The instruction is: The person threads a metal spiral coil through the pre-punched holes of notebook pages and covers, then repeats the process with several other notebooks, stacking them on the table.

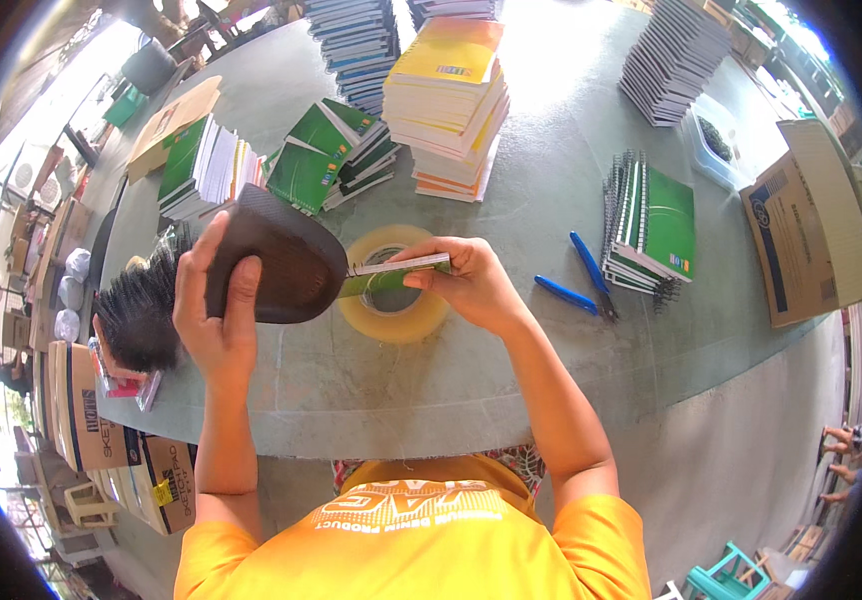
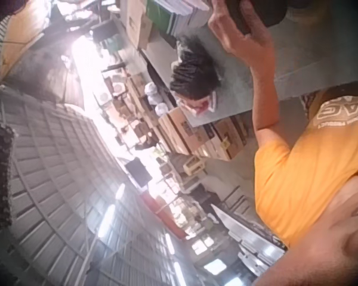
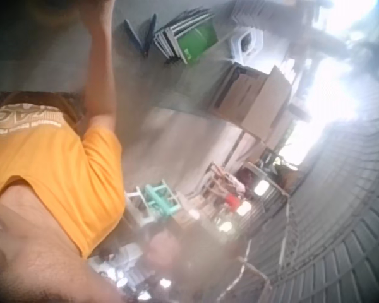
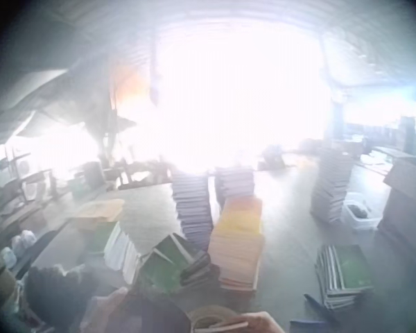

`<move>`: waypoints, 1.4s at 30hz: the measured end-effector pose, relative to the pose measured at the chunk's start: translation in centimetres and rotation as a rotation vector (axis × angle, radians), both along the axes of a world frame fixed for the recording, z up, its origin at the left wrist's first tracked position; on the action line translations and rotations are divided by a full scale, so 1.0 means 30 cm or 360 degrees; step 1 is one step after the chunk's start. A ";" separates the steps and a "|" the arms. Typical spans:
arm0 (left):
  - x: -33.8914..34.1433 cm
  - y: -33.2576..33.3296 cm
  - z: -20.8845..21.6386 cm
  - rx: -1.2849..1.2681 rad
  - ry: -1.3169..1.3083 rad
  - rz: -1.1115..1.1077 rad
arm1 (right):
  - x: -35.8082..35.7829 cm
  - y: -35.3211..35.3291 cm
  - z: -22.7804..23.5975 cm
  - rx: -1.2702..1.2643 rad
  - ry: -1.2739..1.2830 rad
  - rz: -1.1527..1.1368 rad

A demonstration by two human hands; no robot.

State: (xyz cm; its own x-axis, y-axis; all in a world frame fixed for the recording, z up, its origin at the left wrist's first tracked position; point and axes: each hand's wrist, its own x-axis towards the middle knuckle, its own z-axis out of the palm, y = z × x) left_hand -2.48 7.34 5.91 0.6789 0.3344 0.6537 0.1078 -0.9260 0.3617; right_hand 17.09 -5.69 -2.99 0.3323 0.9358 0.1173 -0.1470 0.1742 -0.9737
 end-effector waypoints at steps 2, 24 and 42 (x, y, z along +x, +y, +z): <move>0.007 -0.020 -0.052 0.0004 0.0254 -0.0178 | -0.005 0.005 0.003 0.0013 0.0010 -0.0040; 0.063 -0.085 -0.087 -0.0345 0.0388 -0.0294 | -0.020 0.005 -0.043 -0.0060 -0.0134 -0.0033; 0.112 -0.066 -0.031 0.0206 0.0578 -0.0101 | -0.073 -0.040 0.025 0.0243 0.0069 -0.0147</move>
